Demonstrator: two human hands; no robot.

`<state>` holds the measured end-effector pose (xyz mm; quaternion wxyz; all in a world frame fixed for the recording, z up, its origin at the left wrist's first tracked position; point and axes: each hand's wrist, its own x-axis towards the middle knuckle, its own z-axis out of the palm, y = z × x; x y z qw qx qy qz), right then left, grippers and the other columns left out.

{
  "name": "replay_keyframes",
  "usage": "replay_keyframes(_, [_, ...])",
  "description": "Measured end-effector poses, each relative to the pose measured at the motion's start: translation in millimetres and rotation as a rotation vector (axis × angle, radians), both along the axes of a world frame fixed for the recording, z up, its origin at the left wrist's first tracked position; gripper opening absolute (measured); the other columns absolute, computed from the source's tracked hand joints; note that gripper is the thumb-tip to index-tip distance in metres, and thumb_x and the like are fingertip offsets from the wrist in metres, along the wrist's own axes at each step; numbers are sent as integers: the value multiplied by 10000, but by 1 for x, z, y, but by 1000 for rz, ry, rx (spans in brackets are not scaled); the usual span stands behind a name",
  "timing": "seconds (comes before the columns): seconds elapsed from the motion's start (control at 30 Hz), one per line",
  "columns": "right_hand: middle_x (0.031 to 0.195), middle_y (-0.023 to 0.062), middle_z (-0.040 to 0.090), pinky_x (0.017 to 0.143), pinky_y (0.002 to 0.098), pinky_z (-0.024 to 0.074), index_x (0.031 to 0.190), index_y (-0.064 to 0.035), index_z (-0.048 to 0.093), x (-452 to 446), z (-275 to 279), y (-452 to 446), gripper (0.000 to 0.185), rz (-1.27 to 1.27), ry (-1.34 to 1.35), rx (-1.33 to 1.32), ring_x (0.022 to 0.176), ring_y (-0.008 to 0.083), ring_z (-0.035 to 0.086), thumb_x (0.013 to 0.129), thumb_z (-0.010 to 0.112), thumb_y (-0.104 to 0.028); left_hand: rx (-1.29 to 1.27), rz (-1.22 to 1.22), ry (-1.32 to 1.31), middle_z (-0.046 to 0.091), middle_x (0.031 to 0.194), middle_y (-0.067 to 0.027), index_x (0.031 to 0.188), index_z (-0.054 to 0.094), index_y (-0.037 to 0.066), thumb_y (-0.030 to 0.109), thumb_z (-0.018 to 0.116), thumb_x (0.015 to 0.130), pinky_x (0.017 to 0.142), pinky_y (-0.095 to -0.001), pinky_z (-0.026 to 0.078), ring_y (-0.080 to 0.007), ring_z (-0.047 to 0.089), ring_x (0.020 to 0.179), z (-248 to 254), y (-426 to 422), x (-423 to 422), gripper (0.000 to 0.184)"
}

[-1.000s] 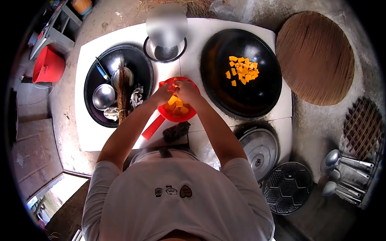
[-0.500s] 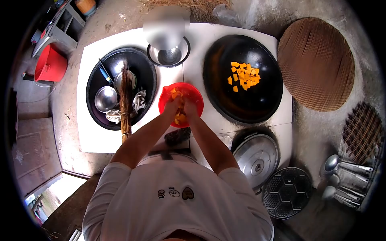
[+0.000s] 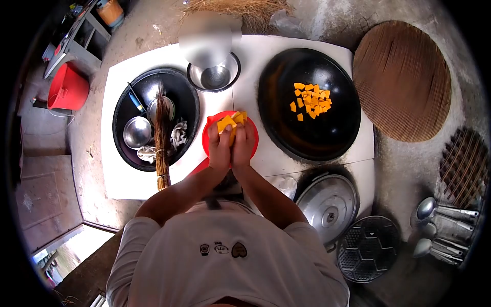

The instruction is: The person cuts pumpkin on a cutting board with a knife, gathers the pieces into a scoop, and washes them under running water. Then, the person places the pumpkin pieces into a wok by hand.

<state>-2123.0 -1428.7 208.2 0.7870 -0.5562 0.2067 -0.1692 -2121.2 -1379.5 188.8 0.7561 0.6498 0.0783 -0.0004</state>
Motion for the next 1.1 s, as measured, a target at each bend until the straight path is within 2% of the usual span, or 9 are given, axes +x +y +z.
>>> replay_keyframes(0.3, [1003,109,555,799,297,466,1063,-52,493,-25,-36,19,310,-47,111,-340,909,213,560,923,383,-305,-131,-44,362,447,1109,-126,1181,448,27,292,539,878,871,-317,433,-245,482,1050,-1,19,-6,413])
replay_keyframes(0.47, [1005,111,557,770,302,457,1068,-26,518,-11,-44,8,340,12,223,142,898,209,549,918,381,-299,-134,-13,380,380,1169,-128,1188,435,2,292,556,867,882,-318,419,-254,460,1078,-2,10,-4,449])
replay_keyframes(0.67, [883,52,573,715,285,447,926,-13,571,3,-32,-71,316,-300,-49,243,786,132,525,891,412,-283,312,-241,-93,456,1110,-181,1039,571,72,348,610,799,847,-390,414,-318,487,992,-4,-73,23,367])
replay_keyframes(0.7, [842,41,577,704,281,449,896,-18,584,4,-43,-97,309,-344,-13,-34,767,125,524,894,415,-277,342,-234,-200,476,1100,-179,1025,586,86,387,599,798,844,-396,419,-318,495,990,-10,-98,28,376])
replay_keyframes(0.87, [1049,80,541,811,282,435,1118,-5,475,11,-29,-193,345,-230,-155,83,932,152,532,936,394,-287,516,-619,-70,332,1348,-222,1342,346,159,621,319,837,1043,-460,215,-364,269,1276,-1,-170,49,684])
replay_keyframes(0.97, [1090,91,526,819,277,435,1146,6,447,3,-22,-205,341,-381,-33,-17,946,151,528,931,426,-258,659,-679,-306,489,1195,-199,1181,473,50,344,438,909,952,-405,364,-335,463,1128,-11,-154,60,402])
replay_keyframes(1.0, [1060,88,544,814,271,437,1115,16,473,-1,-17,-199,312,-505,-23,-98,935,150,534,923,448,-229,439,-787,-51,516,1151,-198,1122,515,50,313,442,917,932,-401,381,-319,478,1111,41,-116,61,342])
replay_keyframes(1.07, [1031,86,563,808,265,439,1083,25,499,-11,-13,-183,283,-629,-2,-171,924,149,541,915,471,-201,397,-806,-160,600,902,-113,997,556,16,218,478,912,699,-279,473,-158,588,818,-32,-80,82,232])
replay_keyframes(1.1, [966,60,575,800,261,431,1016,16,541,-16,-13,-172,226,-503,19,-310,888,138,540,900,479,-168,284,-857,83,608,826,-69,979,558,0,233,489,905,593,-236,468,-107,583,687,2,-45,82,255])
